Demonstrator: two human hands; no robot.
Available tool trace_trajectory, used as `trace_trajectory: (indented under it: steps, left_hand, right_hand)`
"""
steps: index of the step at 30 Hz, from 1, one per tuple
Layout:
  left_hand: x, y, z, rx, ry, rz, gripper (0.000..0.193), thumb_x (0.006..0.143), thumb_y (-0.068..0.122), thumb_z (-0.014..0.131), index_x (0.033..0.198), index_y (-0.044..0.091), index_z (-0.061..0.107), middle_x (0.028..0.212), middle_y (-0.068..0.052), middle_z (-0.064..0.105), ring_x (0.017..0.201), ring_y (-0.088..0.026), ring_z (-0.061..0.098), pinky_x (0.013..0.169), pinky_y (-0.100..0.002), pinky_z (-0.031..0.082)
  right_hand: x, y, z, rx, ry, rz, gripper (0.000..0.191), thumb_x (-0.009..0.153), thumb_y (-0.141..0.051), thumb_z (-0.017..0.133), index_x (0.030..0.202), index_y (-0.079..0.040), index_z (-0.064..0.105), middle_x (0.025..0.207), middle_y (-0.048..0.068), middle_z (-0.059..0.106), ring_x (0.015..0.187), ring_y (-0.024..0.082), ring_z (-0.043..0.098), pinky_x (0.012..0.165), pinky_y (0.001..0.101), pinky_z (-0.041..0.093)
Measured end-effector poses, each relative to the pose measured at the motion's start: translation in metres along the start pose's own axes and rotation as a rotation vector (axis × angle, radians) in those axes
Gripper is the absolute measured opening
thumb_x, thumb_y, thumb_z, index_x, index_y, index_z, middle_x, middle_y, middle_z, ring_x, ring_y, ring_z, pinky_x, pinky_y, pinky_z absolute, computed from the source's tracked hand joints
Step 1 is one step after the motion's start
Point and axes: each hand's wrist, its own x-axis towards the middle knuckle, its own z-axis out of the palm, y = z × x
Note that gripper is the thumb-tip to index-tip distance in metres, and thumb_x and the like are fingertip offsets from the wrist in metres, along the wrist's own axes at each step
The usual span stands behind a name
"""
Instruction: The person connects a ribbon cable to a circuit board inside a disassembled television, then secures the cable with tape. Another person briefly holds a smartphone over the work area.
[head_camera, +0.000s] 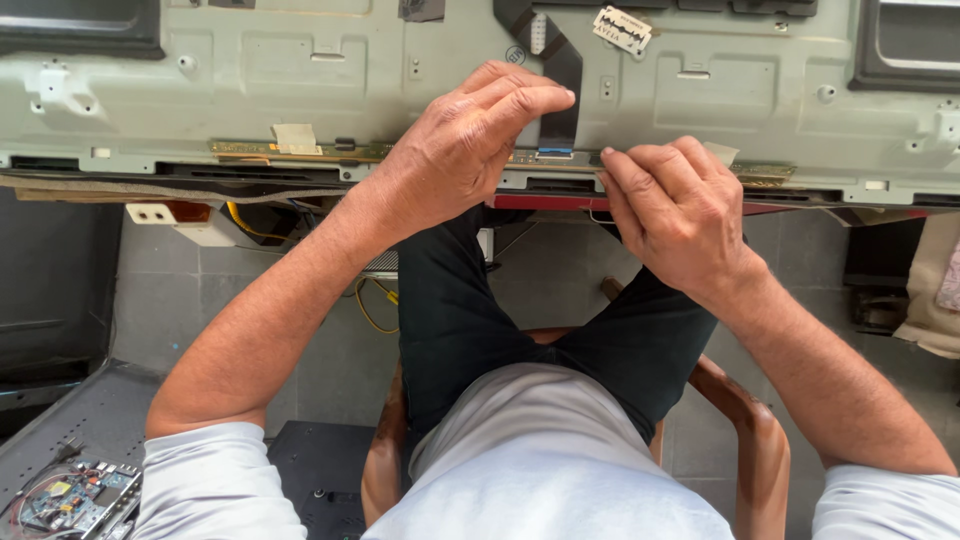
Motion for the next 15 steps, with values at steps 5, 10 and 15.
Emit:
trace_trajectory:
  steps: [5,10,15]
  left_hand:
    - [0.001,0.005,-0.009,0.049,-0.015,-0.009,0.034,0.102,-0.010,0.062,0.132,0.005,0.061,0.129,-0.011,0.068,0.127,-0.032,0.063,0.105,-0.042,0.057]
    - [0.007,0.005,-0.034,0.141,0.011,0.022,0.024,0.100,-0.005,0.066,0.123,0.003,0.066,0.128,-0.011,0.069,0.122,-0.030,0.065,0.103,-0.040,0.057]
    - [0.025,0.001,-0.060,0.209,0.074,0.064,0.016,0.108,0.000,0.071,0.122,0.004,0.067,0.128,-0.009,0.069,0.122,-0.027,0.065,0.103,-0.039,0.057]
  right_hand:
    - [-0.006,0.003,-0.007,0.040,0.025,0.095,0.021,0.099,0.001,0.081,0.118,0.000,0.074,0.104,0.009,0.068,0.090,0.025,0.064,0.071,0.0331,0.054]
    - [0.004,0.022,-0.016,0.026,0.016,0.225,0.023,0.101,-0.003,0.083,0.122,0.001,0.073,0.112,0.013,0.065,0.099,0.028,0.060,0.084,0.0383,0.053]
    - [0.029,0.032,-0.005,-0.073,-0.053,0.199,0.037,0.101,-0.015,0.079,0.129,0.007,0.069,0.123,0.019,0.060,0.112,0.034,0.057,0.095,0.0434,0.052]
